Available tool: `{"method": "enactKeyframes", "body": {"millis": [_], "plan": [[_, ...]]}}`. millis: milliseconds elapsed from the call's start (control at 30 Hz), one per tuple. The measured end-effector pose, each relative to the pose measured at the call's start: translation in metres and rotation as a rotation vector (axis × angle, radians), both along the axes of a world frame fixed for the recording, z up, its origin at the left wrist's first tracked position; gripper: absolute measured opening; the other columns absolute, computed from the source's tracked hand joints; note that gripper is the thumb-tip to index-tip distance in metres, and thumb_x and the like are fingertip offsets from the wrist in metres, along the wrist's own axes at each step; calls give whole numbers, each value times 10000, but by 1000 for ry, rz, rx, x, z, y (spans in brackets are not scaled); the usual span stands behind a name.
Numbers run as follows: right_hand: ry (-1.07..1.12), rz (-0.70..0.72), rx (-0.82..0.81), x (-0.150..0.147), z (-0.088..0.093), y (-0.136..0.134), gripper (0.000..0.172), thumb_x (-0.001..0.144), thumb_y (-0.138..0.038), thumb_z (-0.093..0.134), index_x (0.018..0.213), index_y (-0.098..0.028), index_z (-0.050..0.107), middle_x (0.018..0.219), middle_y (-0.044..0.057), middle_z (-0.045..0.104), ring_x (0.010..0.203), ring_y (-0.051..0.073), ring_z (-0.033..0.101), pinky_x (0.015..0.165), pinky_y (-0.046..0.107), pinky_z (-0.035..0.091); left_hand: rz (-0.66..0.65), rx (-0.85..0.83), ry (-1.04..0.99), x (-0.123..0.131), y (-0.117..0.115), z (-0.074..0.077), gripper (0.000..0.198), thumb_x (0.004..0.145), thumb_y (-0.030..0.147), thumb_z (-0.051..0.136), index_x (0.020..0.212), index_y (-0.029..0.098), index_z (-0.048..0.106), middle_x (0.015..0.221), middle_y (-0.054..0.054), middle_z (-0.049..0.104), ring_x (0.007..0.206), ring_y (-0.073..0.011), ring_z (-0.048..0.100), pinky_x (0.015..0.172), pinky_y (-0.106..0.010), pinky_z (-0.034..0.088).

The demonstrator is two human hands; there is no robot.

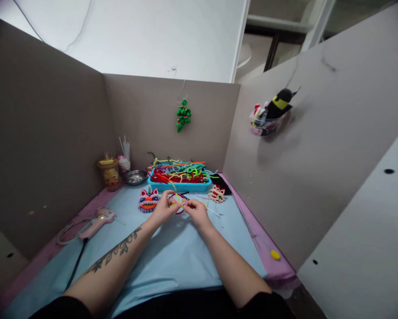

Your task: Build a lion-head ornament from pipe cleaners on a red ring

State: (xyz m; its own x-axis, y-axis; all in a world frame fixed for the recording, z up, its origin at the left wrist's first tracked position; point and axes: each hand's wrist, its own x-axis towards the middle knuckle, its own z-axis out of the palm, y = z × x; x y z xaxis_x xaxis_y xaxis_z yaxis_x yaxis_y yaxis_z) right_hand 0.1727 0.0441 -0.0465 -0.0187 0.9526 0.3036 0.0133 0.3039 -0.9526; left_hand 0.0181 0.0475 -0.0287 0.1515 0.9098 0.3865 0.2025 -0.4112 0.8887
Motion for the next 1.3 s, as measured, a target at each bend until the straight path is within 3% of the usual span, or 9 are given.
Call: {"method": "enactKeyframes", "body": {"millis": [200,333,500,633,833,1133,1300], "plan": [[-116,-52,77,2,-2,1,230,649,-401,653,628,-177,600,680,10,568,688,164,508,676,280,408,-11,-36,-52,2,-4,3,524,670,305,667,1104,169,406,609,56,551,546,-113,540,536,-225,392],[-176,-90,136,1,-3,1,273,680,-447,617,610,-183,618,863,43,563,849,195,524,782,308,418,-67,-73,-69,5,-7,6,528,682,286,647,1111,162,366,581,69,538,491,-95,502,492,-208,366],[-148,-36,114,-1,-11,7,340,719,-508,559,770,-193,676,1040,81,531,980,217,513,883,351,403,-109,-84,-95,5,-8,9,524,691,277,640,1110,162,348,599,64,543,499,-89,503,490,-199,363],[-131,-17,120,0,-17,12,360,715,-530,557,756,-197,686,1084,83,535,1030,226,496,915,366,393,-121,-87,-109,5,-8,9,521,694,286,638,1108,159,349,601,64,539,500,-86,496,497,-202,366],[-154,-57,110,0,-15,10,322,734,-473,565,882,-211,679,1078,79,558,1027,214,502,928,371,383,-84,-95,-125,5,-3,5,542,678,310,657,1104,166,355,615,60,558,497,-87,508,497,-199,359],[-116,-156,134,2,2,0,251,715,-445,595,720,-198,634,975,76,586,978,228,512,842,357,415,-33,-77,-138,3,-1,1,505,699,302,637,1097,167,357,614,55,562,524,-103,537,518,-212,383],[-83,-141,113,5,4,0,250,708,-418,590,613,-188,618,949,69,581,961,222,517,907,362,361,-65,-107,-128,5,-4,5,516,681,279,644,1092,165,355,572,70,550,479,-99,515,492,-207,366]]}}
